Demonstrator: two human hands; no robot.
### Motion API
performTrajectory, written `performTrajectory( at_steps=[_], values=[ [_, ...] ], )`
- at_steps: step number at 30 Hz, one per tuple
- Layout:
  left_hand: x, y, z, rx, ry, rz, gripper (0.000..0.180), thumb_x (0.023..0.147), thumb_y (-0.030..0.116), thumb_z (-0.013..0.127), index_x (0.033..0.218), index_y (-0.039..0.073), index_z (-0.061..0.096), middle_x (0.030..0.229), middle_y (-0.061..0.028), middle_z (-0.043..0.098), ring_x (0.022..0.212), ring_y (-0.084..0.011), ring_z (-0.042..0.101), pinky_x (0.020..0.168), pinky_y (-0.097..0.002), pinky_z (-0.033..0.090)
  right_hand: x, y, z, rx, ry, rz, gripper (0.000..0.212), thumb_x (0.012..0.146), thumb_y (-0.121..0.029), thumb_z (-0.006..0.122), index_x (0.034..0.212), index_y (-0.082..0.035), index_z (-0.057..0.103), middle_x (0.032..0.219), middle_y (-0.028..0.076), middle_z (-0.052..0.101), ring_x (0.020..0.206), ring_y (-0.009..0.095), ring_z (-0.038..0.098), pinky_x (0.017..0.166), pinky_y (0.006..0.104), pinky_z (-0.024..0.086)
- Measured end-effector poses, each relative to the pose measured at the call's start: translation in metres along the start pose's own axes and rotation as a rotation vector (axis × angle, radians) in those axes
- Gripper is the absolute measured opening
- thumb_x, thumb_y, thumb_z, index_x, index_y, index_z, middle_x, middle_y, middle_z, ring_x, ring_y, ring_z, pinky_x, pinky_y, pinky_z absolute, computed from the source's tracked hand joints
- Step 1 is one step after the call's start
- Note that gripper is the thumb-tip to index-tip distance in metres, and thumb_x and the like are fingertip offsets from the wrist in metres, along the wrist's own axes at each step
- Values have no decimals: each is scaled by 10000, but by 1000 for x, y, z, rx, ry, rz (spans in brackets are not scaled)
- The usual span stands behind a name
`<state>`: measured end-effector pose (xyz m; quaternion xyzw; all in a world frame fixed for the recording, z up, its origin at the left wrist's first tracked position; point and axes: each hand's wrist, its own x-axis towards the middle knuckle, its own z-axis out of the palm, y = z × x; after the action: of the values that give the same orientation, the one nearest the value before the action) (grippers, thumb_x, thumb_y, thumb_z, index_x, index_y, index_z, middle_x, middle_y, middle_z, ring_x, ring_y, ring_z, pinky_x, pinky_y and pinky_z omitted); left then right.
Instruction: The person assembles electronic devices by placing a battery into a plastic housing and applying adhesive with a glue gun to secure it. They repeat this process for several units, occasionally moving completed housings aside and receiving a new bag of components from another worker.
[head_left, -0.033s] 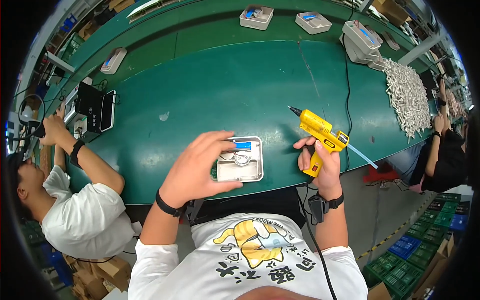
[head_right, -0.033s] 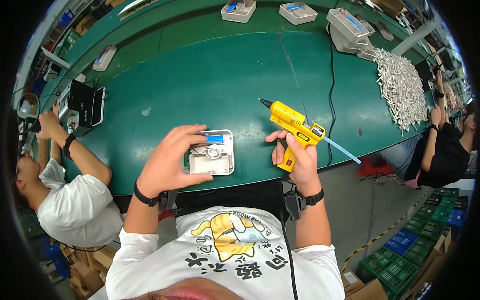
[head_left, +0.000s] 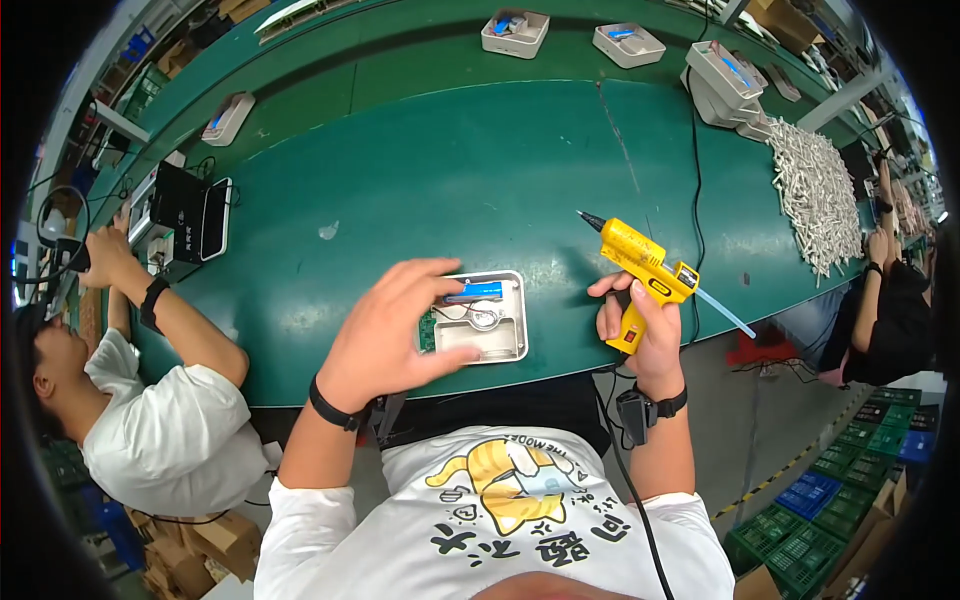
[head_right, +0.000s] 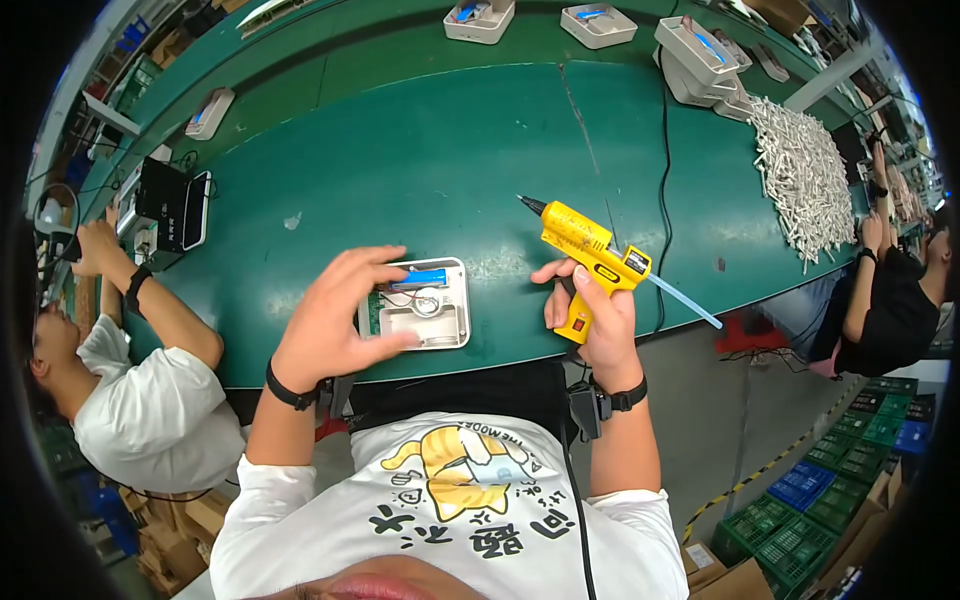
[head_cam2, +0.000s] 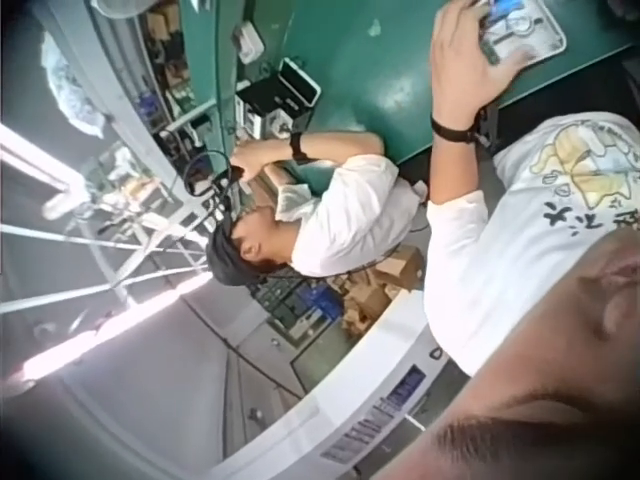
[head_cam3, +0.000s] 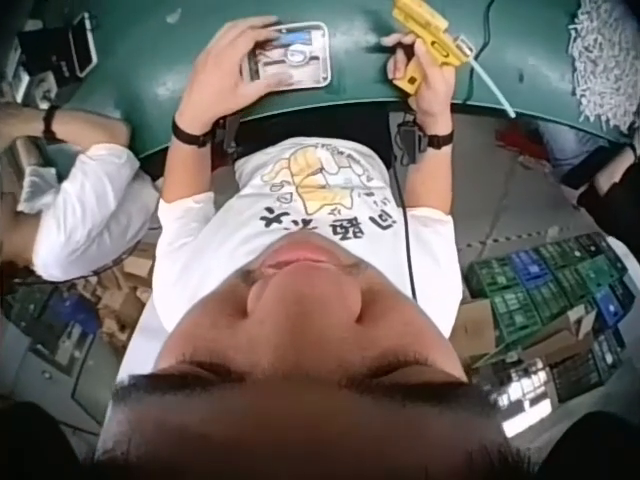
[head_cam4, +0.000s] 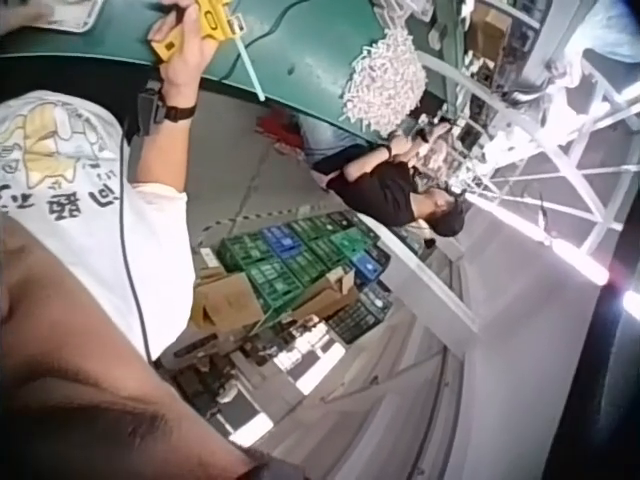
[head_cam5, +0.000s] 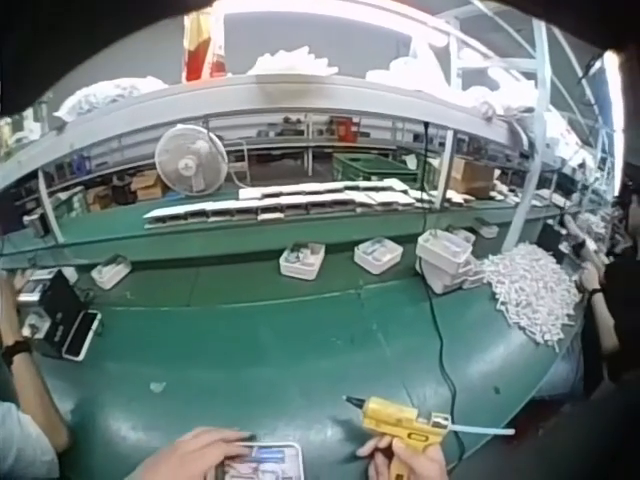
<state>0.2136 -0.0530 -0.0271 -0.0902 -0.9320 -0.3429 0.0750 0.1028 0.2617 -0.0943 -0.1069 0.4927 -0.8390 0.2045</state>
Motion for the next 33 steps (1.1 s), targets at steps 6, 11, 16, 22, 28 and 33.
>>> performTrajectory(
  at_steps=[6,11,16,22,28,33],
  values=[
    [10,-3,6,176,95,-160,225,873,230,846,924,21,780,1174,-114,789,1028,-321,719,915,-444,574,-3,-7,1,-43,17,-1,206,1103,-215,565,1154,-23,618,1150,249,721,627,154,587,628,337,532],
    [12,3,4,283,42,-139,219,881,215,847,803,30,761,1081,-72,801,937,-275,717,833,-427,576,-5,-6,4,-60,17,-4,197,1099,-214,570,1141,-27,613,1139,248,728,648,157,607,645,345,540],
    [9,2,0,6,86,-57,237,863,161,878,798,30,690,1036,-73,784,928,-248,708,840,-413,564,-19,-11,11,-173,-96,35,247,1092,-209,558,1228,-14,625,1095,241,746,705,162,655,655,318,549],
    [-10,-14,63,-535,560,-191,220,954,56,815,892,12,608,1038,-112,754,901,-173,694,811,-342,548,-25,-35,68,-366,-237,243,341,1089,-209,583,1346,6,647,1024,169,774,682,144,670,616,276,549],
    [-21,-11,79,-708,717,-240,152,1045,24,707,991,1,567,1136,-128,710,894,-114,664,760,-284,538,-6,-36,103,-821,-347,396,318,1084,-236,637,1290,-5,707,838,35,744,565,105,611,554,274,534],
    [-20,-14,78,-732,656,-259,143,1076,17,648,1058,6,507,1184,-151,661,844,-111,656,821,-284,581,1,-27,118,-1036,-377,280,298,1086,-235,637,1260,-8,720,765,7,703,566,92,602,541,258,523]
  ],
)
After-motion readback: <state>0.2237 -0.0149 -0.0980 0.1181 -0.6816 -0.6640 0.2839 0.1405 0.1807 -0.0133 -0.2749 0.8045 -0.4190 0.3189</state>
